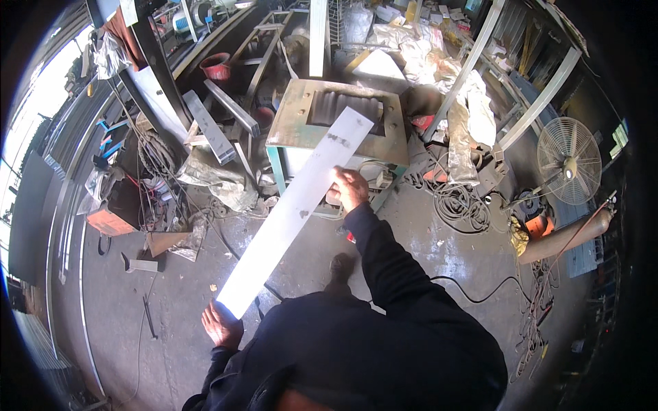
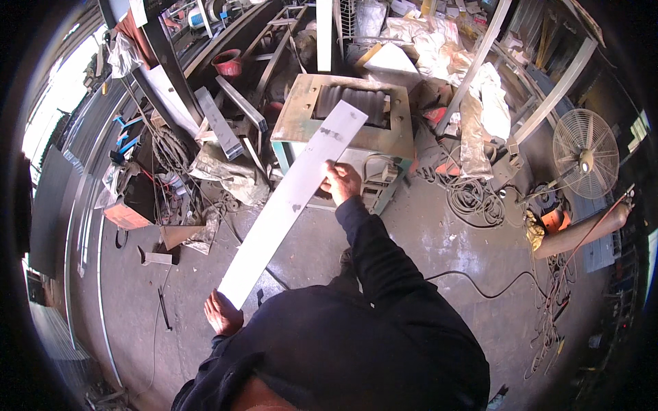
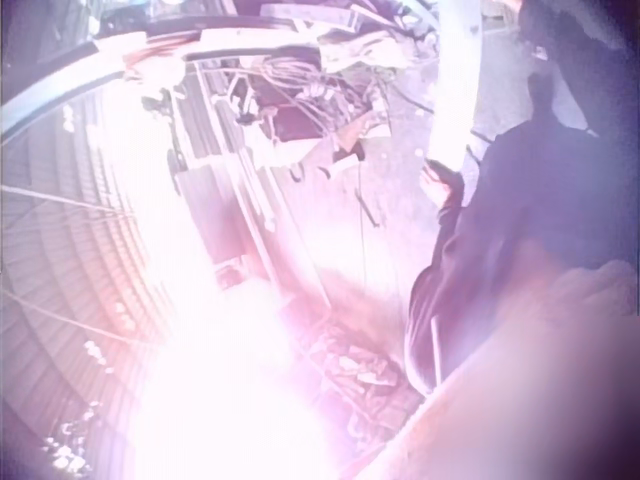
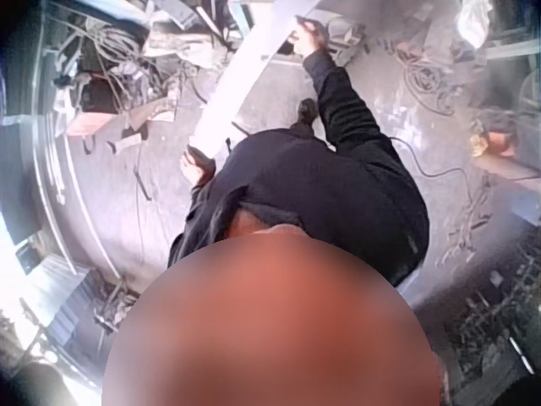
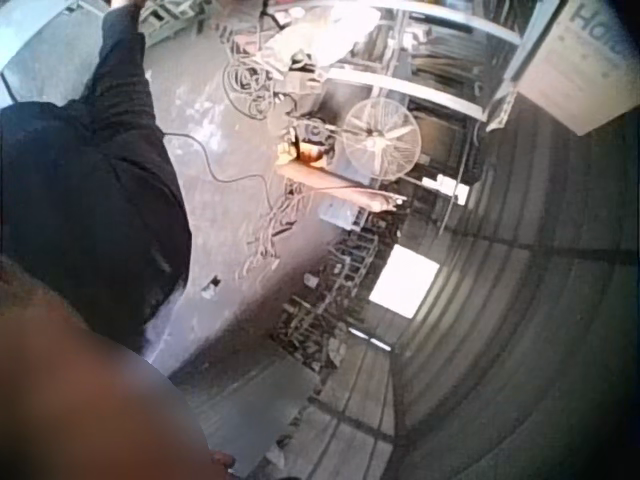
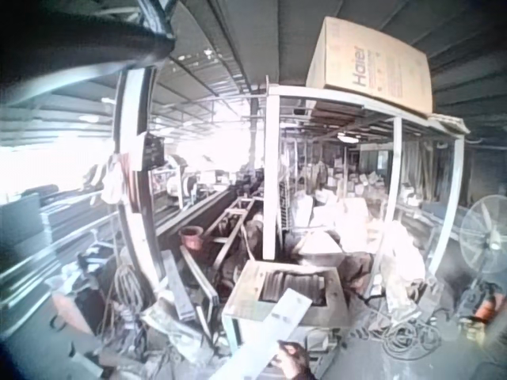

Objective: The person repeatedly passes a long metal bar through a belt sander to smooth its surface. They flip the bar over several times to treat different sides and edges, then place the finished bar aside.

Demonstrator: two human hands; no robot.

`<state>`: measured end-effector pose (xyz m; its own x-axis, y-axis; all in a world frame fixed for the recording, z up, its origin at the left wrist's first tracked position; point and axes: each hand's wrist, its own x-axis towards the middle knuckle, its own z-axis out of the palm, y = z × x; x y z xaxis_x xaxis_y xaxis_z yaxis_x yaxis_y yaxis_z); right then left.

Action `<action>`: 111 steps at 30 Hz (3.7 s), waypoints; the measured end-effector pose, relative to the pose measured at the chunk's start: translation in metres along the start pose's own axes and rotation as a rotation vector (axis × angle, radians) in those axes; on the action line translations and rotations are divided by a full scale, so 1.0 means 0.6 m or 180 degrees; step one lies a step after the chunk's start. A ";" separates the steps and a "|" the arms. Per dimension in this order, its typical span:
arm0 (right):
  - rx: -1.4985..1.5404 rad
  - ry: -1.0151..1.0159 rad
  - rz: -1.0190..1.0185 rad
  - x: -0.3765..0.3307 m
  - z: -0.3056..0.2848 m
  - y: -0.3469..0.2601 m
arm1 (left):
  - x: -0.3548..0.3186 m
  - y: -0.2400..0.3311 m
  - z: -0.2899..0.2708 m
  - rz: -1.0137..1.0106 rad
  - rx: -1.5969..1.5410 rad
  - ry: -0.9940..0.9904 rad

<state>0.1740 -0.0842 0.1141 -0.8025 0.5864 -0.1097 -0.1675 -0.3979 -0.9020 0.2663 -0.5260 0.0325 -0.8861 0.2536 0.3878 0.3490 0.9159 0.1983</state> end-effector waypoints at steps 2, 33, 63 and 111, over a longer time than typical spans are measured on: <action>0.0070 -0.0075 -0.0166 -0.002 0.001 -0.029 | 0.003 -0.002 -0.005 0.0116 0.0085 0.0280; -0.0116 -0.0695 -0.1058 -0.064 0.008 -0.215 | 0.033 -0.003 0.067 -0.0248 -0.0151 -0.0256; -0.0798 -0.1946 -0.0693 -0.105 0.072 -0.050 | 0.058 0.067 0.011 -0.0042 -0.2804 -0.2891; -0.4429 -0.2802 -0.1915 -0.055 0.021 -0.008 | 0.177 0.163 0.019 -0.0531 -0.1694 -0.1559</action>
<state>0.1943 -0.1107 0.1274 -0.9412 -0.2984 0.1585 -0.3379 0.8347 -0.4349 0.2030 -0.4058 0.0826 -0.9313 0.3482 -0.1069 0.1882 0.7113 0.6773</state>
